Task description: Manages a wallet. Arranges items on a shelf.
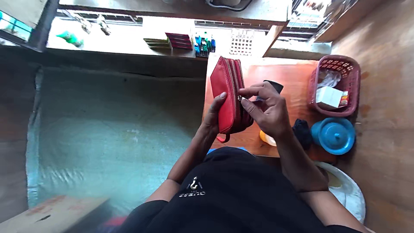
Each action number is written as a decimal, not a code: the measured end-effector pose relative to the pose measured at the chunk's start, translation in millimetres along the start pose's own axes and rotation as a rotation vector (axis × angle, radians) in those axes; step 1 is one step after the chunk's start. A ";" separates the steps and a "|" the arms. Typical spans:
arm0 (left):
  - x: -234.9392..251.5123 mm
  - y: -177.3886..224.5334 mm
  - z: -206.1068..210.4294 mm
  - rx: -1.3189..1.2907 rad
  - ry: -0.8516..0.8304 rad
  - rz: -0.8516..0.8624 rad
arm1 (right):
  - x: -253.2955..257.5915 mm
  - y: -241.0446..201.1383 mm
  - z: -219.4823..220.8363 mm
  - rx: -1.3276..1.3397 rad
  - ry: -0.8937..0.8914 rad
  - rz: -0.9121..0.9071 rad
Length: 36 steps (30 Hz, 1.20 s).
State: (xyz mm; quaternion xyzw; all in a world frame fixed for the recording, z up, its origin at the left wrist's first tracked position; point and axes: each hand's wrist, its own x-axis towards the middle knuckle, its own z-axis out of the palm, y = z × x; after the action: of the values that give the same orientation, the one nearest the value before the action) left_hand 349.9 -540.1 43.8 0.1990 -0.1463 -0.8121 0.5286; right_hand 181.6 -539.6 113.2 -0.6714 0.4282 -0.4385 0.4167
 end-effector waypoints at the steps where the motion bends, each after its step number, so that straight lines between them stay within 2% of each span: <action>1: 0.0 -1.4 -1.7 -0.008 0.001 0.000 | 2.8 -1.1 -7.0 -0.045 -0.059 0.007; 5: -0.2 -6.8 -1.7 -0.026 -0.012 -0.011 | 8.8 -12.0 -19.9 -0.312 -0.171 -0.043; 10: 4.7 -5.7 0.9 -0.047 0.021 -0.005 | 12.3 -9.7 -11.5 -0.541 -0.082 -0.235; 14: 5.0 -4.7 2.1 -0.076 0.032 -0.013 | 11.0 -5.3 -9.6 -0.500 -0.066 -0.318; 18: 5.6 -3.7 5.3 -0.052 0.063 -0.010 | 8.9 -4.5 -11.5 -0.468 -0.062 -0.320; 24: 10.6 0.4 0.4 -0.059 0.048 -0.015 | -3.4 -3.9 -17.7 -0.265 -0.206 -0.115; 29: 14.0 1.3 -3.6 -0.089 -0.017 0.017 | -14.2 -7.7 2.9 -0.197 -0.036 -0.052; 32: 12.4 1.2 -1.4 -0.084 -0.026 0.023 | -14.4 -7.8 2.7 -0.215 -0.035 -0.136; 36: 11.4 -1.4 -1.9 -0.071 -0.060 0.033 | -19.5 -1.7 15.7 -0.358 0.117 -0.248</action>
State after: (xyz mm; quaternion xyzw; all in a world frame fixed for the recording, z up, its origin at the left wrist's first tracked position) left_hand 345.6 -550.0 39.6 0.1533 -0.1365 -0.8136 0.5440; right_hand 192.0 -517.8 106.1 -0.7556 0.4367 -0.4415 0.2083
